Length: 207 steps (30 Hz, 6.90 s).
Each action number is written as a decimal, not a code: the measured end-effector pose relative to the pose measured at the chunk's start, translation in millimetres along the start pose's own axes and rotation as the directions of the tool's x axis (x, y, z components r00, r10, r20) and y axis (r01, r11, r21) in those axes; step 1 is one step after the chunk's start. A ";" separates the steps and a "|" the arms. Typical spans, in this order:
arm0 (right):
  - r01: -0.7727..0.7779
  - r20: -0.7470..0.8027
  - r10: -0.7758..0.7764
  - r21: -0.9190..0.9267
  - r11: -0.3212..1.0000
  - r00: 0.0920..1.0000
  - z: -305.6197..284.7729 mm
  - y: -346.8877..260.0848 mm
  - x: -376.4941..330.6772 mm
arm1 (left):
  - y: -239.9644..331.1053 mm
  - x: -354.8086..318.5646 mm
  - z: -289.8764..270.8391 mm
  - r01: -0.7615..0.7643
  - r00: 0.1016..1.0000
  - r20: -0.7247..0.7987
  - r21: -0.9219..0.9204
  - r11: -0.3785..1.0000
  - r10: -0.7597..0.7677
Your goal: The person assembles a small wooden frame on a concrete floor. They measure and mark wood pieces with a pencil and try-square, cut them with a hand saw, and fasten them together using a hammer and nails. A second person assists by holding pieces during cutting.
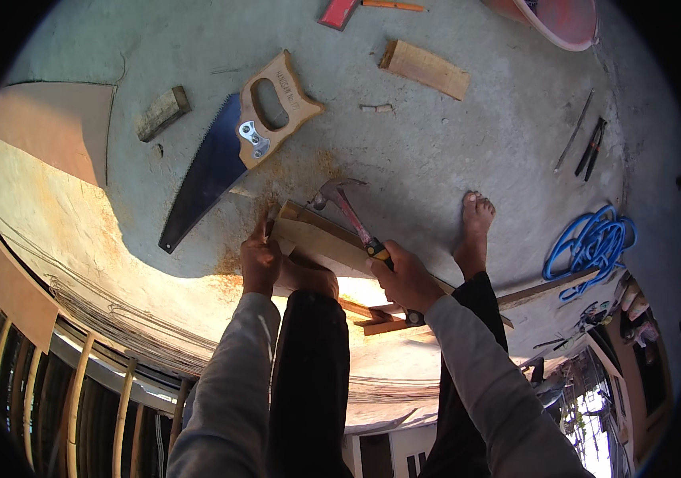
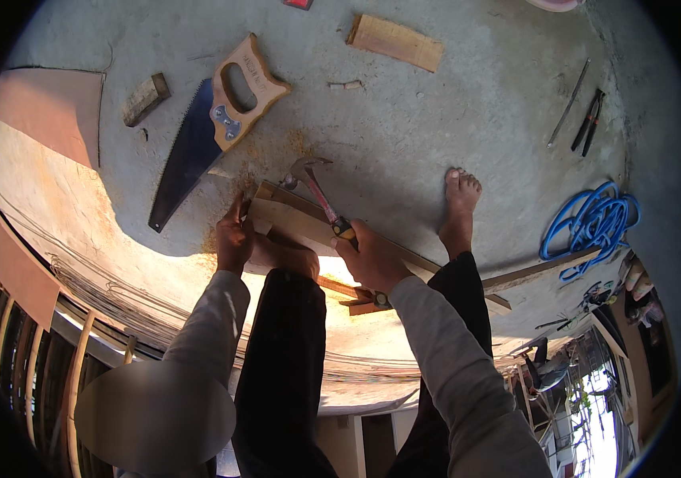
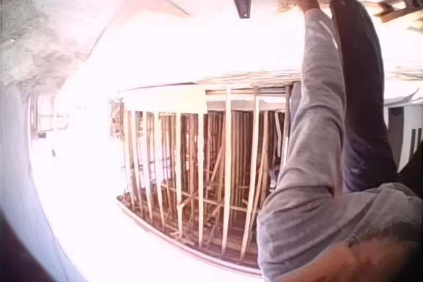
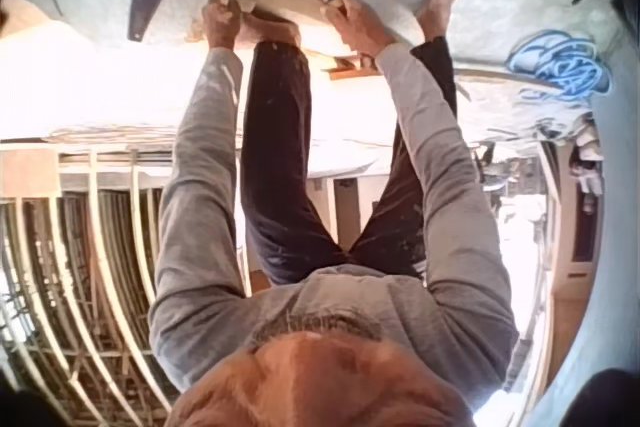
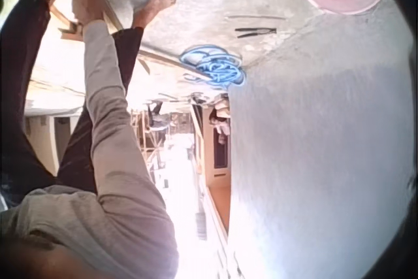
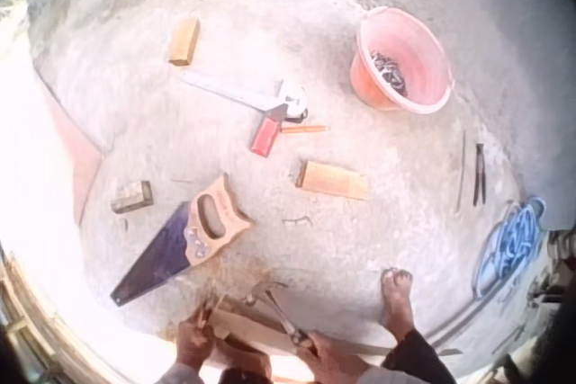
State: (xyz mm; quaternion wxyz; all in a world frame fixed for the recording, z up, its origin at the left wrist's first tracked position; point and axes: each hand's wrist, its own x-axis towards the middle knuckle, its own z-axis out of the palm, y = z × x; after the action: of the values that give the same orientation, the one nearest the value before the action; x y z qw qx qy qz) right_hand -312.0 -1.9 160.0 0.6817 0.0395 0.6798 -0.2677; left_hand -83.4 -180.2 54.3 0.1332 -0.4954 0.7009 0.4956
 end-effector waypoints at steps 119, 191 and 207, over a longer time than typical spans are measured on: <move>0.115 0.112 -0.045 -0.992 0.050 0.993 -337.8 -89.0 -212.6 | 293.5 -621.8 353.2 0.721 0.100 0.062 -0.692 0.029 -0.993; 0.379 0.494 0.860 0.825 -0.419 -0.126 86.2 118.8 96.2 | 269.2 -381.7 636.4 0.248 -0.454 -0.177 -0.967 0.067 -0.873; 0.544 0.420 0.902 0.781 -0.306 -0.095 32.8 111.9 69.8 | 218.3 -417.4 643.9 0.208 -0.626 -0.092 -0.977 -0.052 -0.774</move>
State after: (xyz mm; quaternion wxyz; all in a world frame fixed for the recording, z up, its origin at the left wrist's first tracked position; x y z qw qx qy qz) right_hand -240.2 58.2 61.4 -0.1502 0.9272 0.3146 -0.1367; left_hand -262.0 590.8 155.3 -0.1443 -0.9805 -0.1286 -0.0353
